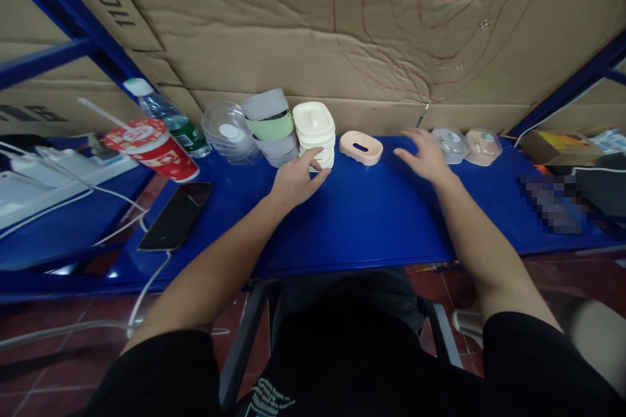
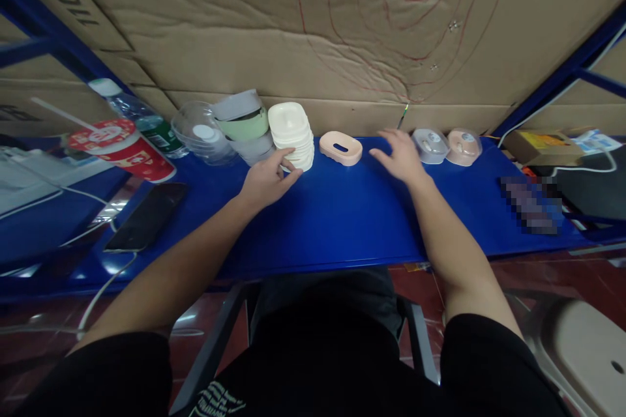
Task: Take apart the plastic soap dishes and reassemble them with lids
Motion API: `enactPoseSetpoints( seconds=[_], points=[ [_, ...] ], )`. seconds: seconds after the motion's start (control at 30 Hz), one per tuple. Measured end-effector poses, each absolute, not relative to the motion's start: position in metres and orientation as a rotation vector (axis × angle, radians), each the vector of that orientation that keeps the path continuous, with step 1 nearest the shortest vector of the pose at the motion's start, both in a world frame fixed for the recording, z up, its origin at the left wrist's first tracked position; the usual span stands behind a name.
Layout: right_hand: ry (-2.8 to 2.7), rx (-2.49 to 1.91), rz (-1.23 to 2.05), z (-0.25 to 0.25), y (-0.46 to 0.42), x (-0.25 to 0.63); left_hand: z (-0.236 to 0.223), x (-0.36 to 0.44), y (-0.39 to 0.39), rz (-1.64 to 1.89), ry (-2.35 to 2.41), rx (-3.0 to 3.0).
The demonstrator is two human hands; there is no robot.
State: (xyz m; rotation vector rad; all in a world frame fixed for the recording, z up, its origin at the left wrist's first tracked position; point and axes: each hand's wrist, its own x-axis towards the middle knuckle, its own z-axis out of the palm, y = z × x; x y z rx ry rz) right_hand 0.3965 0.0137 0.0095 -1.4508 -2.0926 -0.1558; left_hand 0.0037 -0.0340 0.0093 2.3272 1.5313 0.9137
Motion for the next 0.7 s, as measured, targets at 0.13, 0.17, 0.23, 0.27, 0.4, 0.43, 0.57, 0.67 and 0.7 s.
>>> enactPoseSetpoints(
  seconds=[0.13,0.17,0.23,0.27,0.4,0.43,0.57,0.67,0.7],
  points=[
    [-2.373,-1.231,-0.069,-0.007,0.005,0.34,0.017,0.005,-0.02,0.996,1.695,2.258],
    [-2.408,-1.222,-0.067,-0.011,0.004,0.332,0.019,0.005,-0.016,0.989,1.72,2.252],
    [-2.449,-1.224,-0.063,-0.016,0.004,0.324,0.02,0.004,-0.007,0.968,1.748,2.246],
    [-2.455,-1.227,-0.059,-0.018,0.005,0.323,0.021,0.003,-0.004,0.963,1.754,2.241],
    [-2.42,-1.217,-0.036,-0.02,0.008,0.33,0.021,-0.002,0.0,0.998,1.735,2.208],
    [-2.411,-1.21,-0.025,-0.019,0.009,0.332,0.021,-0.003,0.0,1.005,1.719,2.209],
    [-2.392,-1.201,0.032,-0.019,0.011,0.336,0.023,-0.006,-0.002,0.998,1.659,2.256],
    [-2.372,-1.222,0.053,-0.017,0.01,0.335,0.028,-0.006,-0.007,0.977,1.661,2.294],
    [-2.356,-1.227,0.054,-0.015,0.009,0.335,0.03,-0.007,-0.01,0.96,1.65,2.315]
  ],
)
